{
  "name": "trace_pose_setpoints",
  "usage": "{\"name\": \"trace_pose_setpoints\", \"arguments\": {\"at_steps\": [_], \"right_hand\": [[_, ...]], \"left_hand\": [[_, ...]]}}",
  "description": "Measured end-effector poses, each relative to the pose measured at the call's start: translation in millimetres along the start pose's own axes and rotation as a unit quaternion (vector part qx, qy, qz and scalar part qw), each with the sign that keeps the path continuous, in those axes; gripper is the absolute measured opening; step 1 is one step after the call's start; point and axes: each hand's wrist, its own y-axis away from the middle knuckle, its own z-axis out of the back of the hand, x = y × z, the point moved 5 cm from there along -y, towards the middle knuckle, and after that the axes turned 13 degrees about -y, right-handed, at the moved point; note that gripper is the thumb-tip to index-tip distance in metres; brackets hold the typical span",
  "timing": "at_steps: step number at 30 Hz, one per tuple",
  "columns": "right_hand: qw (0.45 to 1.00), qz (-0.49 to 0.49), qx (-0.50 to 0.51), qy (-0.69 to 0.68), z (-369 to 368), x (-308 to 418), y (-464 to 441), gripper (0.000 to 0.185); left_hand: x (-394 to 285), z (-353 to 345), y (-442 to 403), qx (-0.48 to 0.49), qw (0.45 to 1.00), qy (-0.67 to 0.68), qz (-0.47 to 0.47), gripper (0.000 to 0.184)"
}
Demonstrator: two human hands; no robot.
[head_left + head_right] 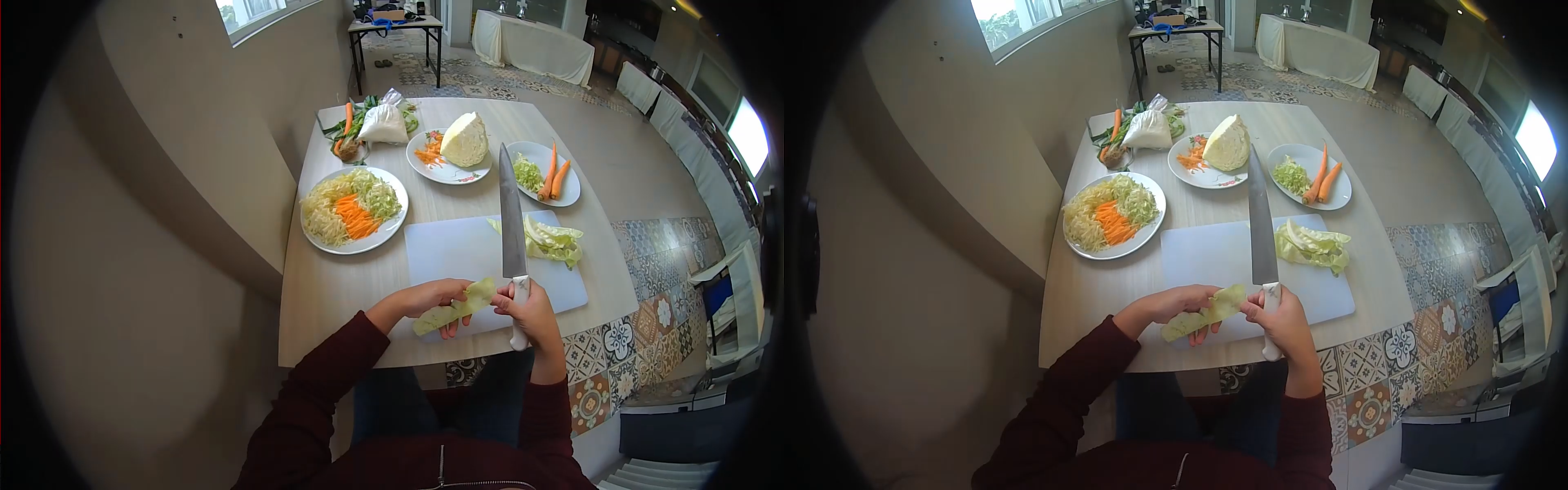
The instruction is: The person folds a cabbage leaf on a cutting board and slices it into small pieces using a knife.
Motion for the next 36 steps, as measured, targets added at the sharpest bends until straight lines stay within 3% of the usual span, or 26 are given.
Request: {"name": "trace_pose_setpoints", "arguments": {"at_steps": [3,6,12,22,25,30,34,36], "right_hand": [[0.999,0.032,-0.02,-0.024,-6,2,7,0.025],[0.997,0.052,-0.033,-0.048,-5,1,10,0.023],[0.998,0.048,-0.049,0.011,-7,1,7,0.027],[0.99,0.096,-0.067,0.083,-12,-9,9,0.027],[0.994,0.063,-0.081,-0.03,-11,-5,11,0.026],[0.992,0.066,-0.101,-0.037,5,-4,8,0.026],[0.993,0.05,-0.103,-0.031,12,-6,7,0.025],[0.993,0.049,-0.105,-0.02,13,-10,5,0.025]], "left_hand": [[-2,1,0,-0.016,1.0,0.004,0.024,0.044],[-10,-2,2,-0.051,0.988,-0.141,0.018,0.039],[-9,-1,1,-0.053,0.993,-0.099,-0.023,0.035],[-5,2,1,-0.031,0.995,-0.086,0.025,0.037],[-8,3,4,-0.067,0.996,-0.062,0.02,0.031],[-4,24,1,-0.107,0.993,-0.053,-0.012,0.024],[-9,40,3,-0.229,0.934,-0.272,-0.036,0.017],[-12,40,7,-0.279,0.905,-0.318,-0.047,0.018]]}}
